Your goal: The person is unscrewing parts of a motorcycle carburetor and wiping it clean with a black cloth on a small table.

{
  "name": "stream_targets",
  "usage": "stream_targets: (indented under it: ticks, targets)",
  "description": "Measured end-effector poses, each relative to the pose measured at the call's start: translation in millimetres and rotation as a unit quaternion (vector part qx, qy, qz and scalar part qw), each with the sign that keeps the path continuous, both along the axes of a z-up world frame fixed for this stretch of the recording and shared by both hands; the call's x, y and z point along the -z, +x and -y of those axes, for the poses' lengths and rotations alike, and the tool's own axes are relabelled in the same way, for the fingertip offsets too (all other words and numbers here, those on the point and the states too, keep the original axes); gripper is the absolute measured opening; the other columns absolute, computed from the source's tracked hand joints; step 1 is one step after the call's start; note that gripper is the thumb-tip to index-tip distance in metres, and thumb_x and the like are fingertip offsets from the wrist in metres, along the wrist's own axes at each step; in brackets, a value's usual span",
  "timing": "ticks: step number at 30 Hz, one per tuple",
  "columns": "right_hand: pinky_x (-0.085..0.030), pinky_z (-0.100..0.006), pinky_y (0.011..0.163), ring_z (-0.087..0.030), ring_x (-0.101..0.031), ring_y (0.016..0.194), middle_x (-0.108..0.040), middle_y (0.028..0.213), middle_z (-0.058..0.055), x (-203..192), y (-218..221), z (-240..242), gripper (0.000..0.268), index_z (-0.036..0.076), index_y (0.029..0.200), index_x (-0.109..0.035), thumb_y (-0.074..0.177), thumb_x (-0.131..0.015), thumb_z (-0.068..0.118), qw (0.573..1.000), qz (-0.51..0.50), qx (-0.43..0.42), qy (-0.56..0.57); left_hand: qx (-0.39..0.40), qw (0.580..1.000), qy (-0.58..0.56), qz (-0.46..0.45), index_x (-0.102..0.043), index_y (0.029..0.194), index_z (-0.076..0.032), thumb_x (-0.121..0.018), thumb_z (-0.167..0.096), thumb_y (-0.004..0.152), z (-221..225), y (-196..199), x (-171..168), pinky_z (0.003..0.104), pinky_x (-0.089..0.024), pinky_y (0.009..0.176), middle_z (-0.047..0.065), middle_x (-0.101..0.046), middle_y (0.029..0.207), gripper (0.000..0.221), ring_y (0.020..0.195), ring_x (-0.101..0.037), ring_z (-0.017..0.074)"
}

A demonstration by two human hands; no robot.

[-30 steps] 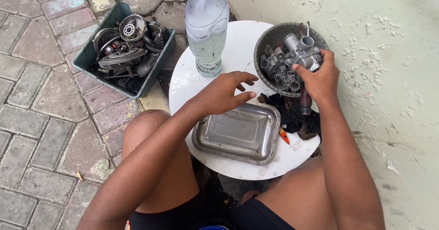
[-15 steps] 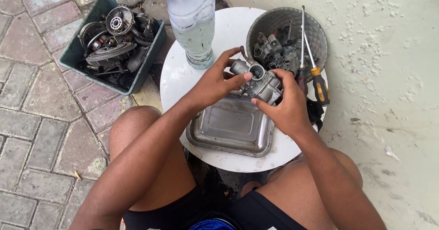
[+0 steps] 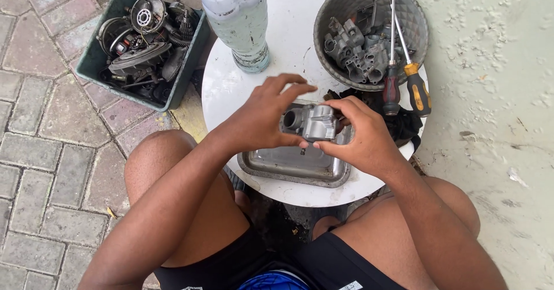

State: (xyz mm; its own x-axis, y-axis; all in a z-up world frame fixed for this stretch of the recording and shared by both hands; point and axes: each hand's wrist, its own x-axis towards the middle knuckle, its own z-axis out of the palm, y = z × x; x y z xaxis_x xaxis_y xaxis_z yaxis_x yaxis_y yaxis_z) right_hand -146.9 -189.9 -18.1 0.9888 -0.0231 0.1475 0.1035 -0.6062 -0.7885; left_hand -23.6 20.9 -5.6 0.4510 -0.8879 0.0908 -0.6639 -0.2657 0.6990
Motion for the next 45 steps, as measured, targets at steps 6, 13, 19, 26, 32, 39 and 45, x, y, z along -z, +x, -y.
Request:
stream_targets:
  ticks: [6,13,19,26,32,39,45]
  targets:
    - [-0.060,-0.043,0.072,-0.032,-0.071,0.087,-0.060,0.106,-0.020,-1.9,-0.1,-11.5,0.059,-0.006,0.127,-0.061,0.075,-0.086,0.005,0.999,0.008,-0.034,-0.031,0.059,0.993,0.018,-0.098,-0.043,0.147,-0.001,-0.094,-0.033,0.072,11.2,-7.2,14.1,0.061,-0.051,0.101,0.027,-0.060,0.134,0.097,0.120,-0.063,0.0515]
    - [-0.060,-0.043,0.077,-0.039,-0.069,0.102,-0.059,0.116,-0.023,-10.4,-1.6,1.3,0.067,-0.007,0.133,-0.057,0.077,-0.089,0.007,0.998,-0.007,-0.061,0.006,0.054,0.994,-0.003,-0.092,-0.047,0.144,0.002,-0.092,-0.028,0.077,12.2,-7.4,10.6,0.056,-0.054,0.099,0.028,-0.065,0.128,0.086,0.116,-0.067,0.0486]
    - [-0.061,-0.038,0.073,-0.030,-0.073,0.093,-0.069,0.107,-0.013,2.3,0.9,55.7,0.023,0.001,0.120,-0.072,0.099,-0.072,0.010,0.999,0.013,0.038,-0.033,0.009,0.993,-0.019,-0.120,-0.054,0.135,0.001,-0.092,-0.031,0.076,8.5,0.8,13.7,0.052,-0.058,0.094,0.025,-0.071,0.112,0.077,0.108,-0.071,0.0454]
    - [-0.059,-0.043,0.072,-0.031,-0.072,0.091,-0.064,0.102,-0.011,46.6,20.2,98.8,0.049,0.002,0.123,-0.066,0.096,-0.080,0.040,0.862,-0.079,0.217,-0.452,-0.004,0.983,-0.069,-0.171,-0.056,0.131,-0.002,-0.091,-0.039,0.073,4.2,-3.7,10.1,0.052,-0.059,0.089,0.024,-0.073,0.106,0.077,0.103,-0.073,0.0446]
    - [-0.060,-0.052,0.073,-0.045,-0.074,0.088,-0.071,0.095,-0.024,55.8,29.0,100.0,0.051,-0.006,0.121,-0.061,0.097,-0.077,0.036,0.850,-0.188,0.233,-0.432,0.029,0.976,-0.106,-0.186,-0.054,0.132,-0.003,-0.093,-0.024,0.071,-2.0,-4.3,5.7,0.056,-0.056,0.093,0.025,-0.072,0.110,0.075,0.107,-0.071,0.0460]
    - [-0.062,-0.026,0.053,-0.016,-0.074,0.065,-0.075,0.101,-0.013,-12.4,13.9,74.0,0.024,-0.002,0.129,-0.064,0.106,-0.064,0.006,0.917,-0.162,0.356,-0.079,0.069,0.982,-0.058,-0.168,-0.050,0.131,-0.020,-0.087,-0.030,0.076,-9.0,4.9,12.0,0.033,-0.052,0.074,0.001,-0.068,0.112,0.067,0.092,-0.067,0.0173]
    - [-0.059,-0.015,0.062,-0.007,-0.068,0.076,-0.070,0.114,-0.007,-12.0,-38.5,112.8,0.029,0.010,0.135,-0.068,0.106,-0.072,0.007,0.924,0.021,0.362,0.124,0.076,0.981,-0.084,-0.155,-0.050,0.132,-0.023,-0.090,-0.029,0.076,-14.4,7.9,13.5,0.034,-0.054,0.080,0.002,-0.068,0.122,0.069,0.102,-0.071,0.0194]
